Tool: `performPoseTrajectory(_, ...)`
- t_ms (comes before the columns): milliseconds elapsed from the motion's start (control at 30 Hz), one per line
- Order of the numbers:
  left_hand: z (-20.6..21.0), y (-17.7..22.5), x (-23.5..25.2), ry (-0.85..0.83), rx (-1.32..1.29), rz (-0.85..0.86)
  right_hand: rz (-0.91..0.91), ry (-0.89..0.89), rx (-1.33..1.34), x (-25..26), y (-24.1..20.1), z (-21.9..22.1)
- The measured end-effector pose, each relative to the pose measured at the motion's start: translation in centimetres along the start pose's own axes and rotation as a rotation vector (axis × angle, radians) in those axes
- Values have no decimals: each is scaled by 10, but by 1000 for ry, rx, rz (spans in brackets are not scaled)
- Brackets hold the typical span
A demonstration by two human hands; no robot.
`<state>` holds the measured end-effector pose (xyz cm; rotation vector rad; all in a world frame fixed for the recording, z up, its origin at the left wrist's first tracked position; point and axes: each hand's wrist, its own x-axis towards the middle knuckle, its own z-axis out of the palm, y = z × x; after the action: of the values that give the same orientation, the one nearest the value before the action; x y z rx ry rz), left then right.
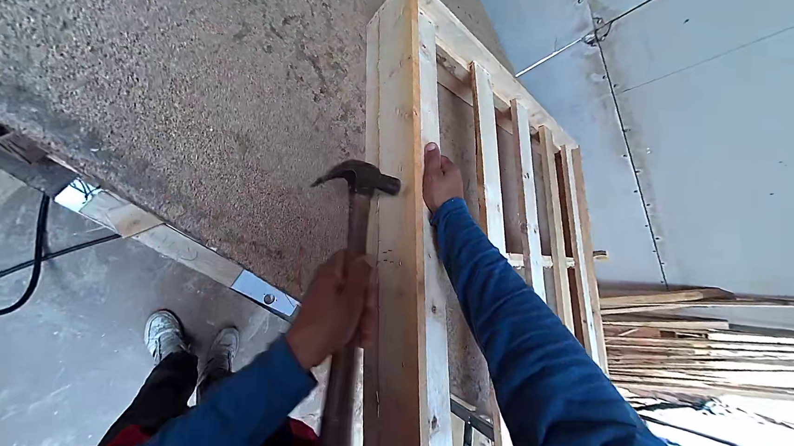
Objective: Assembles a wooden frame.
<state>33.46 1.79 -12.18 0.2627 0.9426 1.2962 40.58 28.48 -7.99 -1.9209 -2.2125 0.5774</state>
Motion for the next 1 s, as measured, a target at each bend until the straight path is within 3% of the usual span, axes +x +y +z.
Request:
performPoseTrajectory(100,-40,11,-44,54,-70,117,-40,78,127,2,12,-1)
performPoseTrajectory(200,-69,18,-82,329,-213,432,-280,157,376,-17,44,-10)
performPoseTrajectory(300,-66,10,-94,631,-338,730,-422,42,416,-96,115,-24)
performPoseTrajectory(367,-39,-24,-90,619,-314,805,-442,-52,413,-153,150,-20)
performPoseTrajectory(400,-17,-54,-86,520,-254,746,-436,-75,435,-171,157,-13)
performPoseTrajectory(467,25,-117,-67,255,-105,416,-428,-86,444,-182,161,-8)
performPoseTrajectory(533,36,-129,-59,75,-35,120,-445,-106,431,-179,163,-9)
performPoseTrajectory(600,17,-107,-84,60,-119,157,-461,-108,433,-174,163,-9)
performPoseTrajectory(667,3,-86,-111,258,-189,409,-461,-114,441,-177,165,-9)
performPoseTrajectory(733,4,-71,-100,494,-272,677,-472,-113,454,-174,164,-7)
performPoseTrajectory(767,12,-74,-90,547,-281,718,-469,-117,462,-173,164,-7)
performPoseTrajectory(800,24,-88,-81,522,-234,677,-461,-122,470,-174,164,-7)
performPoseTrajectory(867,45,-123,-67,303,-84,380,-439,-132,484,-173,162,-8)
performPoseTrajectory(933,44,-123,-70,111,-73,108,-425,-147,485,-174,166,-10)
performPoseTrajectory(1000,21,-97,-94,105,-130,161,-431,-141,481,-171,167,-10)
